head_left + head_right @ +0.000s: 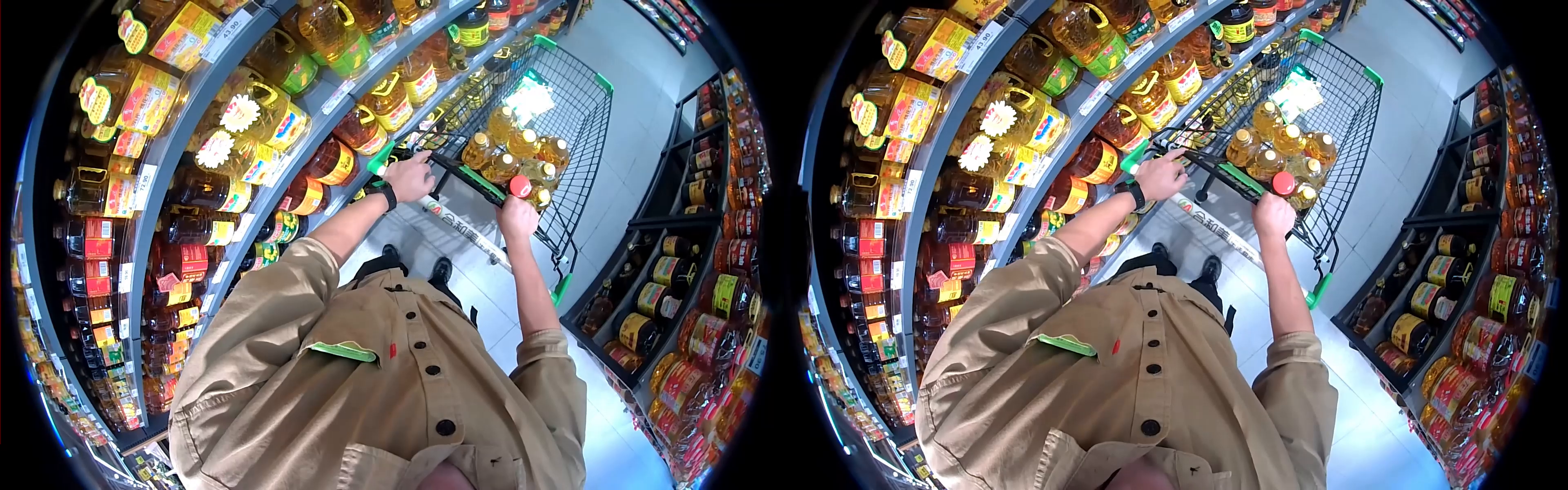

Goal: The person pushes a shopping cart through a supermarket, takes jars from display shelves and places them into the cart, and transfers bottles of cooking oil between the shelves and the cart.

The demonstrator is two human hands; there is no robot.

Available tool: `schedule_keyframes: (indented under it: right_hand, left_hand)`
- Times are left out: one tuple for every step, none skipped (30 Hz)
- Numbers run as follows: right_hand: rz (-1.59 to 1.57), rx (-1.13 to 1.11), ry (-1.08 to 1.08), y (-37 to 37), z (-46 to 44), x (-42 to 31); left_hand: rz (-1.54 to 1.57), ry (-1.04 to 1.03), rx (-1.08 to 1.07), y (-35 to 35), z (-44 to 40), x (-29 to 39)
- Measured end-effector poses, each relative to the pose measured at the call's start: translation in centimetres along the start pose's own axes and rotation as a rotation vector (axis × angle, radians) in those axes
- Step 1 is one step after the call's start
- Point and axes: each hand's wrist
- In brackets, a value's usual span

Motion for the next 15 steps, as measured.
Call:
schedule_keyframes:
  right_hand:
    - [0.007,-0.006,0.009,0.2,-0.1,0.0]
    - [0.009,-0.003,0.011,0.1,-0.4,0.1]
    - [0.011,-0.001,0.012,0.0,-0.5,0.1]
    - [0.015,0.0,0.012,-0.1,-0.7,0.2]
    - [0.016,0.01,0.009,-0.3,-0.9,0.3]
    - [0.019,0.018,0.007,-0.3,-1.1,0.2]
    - [0.021,0.028,0.007,-0.4,-1.3,0.2]
    - [0.028,0.033,0.015,-0.3,-1.5,0.2]
    - [0.034,0.037,0.024,-0.3,-1.7,0.2]
    - [0.036,0.045,0.033,-0.1,-1.8,0.5]
    - [0.038,0.041,0.027,-0.2,-2.1,0.4]
    - [0.042,0.037,0.02,-0.3,-2.4,0.3]
    - [0.045,0.032,0.011,-0.3,-2.7,0.3]
    - [0.049,0.042,0.015,-0.4,-3.0,0.4]
    - [0.054,0.049,0.019,-0.3,-3.3,0.3]
  left_hand:
    - [0.006,0.002,-0.001,0.0,-0.2,0.0]
    - [0.012,0.004,-0.002,0.0,-0.3,0.0]
    - [0.007,0.013,-0.006,0.1,-0.5,0.2]
    - [0.004,0.008,0.001,0.2,-0.7,0.1]
    - [0.001,0.003,0.009,0.3,-0.9,0.1]
    - [0.0,-0.001,0.015,0.3,-1.0,0.0]
    - [-0.001,0.003,0.012,0.4,-1.2,0.0]
    - [-0.001,0.008,0.01,0.5,-1.4,0.0]
    - [-0.002,0.013,0.008,0.5,-1.6,-0.1]
    - [-0.006,0.007,0.011,0.7,-1.9,0.2]
    - [-0.004,0.001,0.014,0.7,-2.2,0.0]
    - [-0.001,-0.007,0.016,0.8,-2.5,-0.1]
    - [-0.002,-0.014,0.025,0.8,-2.8,-0.2]
    - [0.0,-0.02,0.034,0.9,-3.1,-0.4]
    - [0.003,-0.026,0.041,1.1,-3.3,-0.4]
Point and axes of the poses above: each hand's wrist, its own z-axis away from the middle knuckle, its own y-axis out of the back of the hand, x = y × z, and after that the axes turned 4 degrees about -x, right-handed
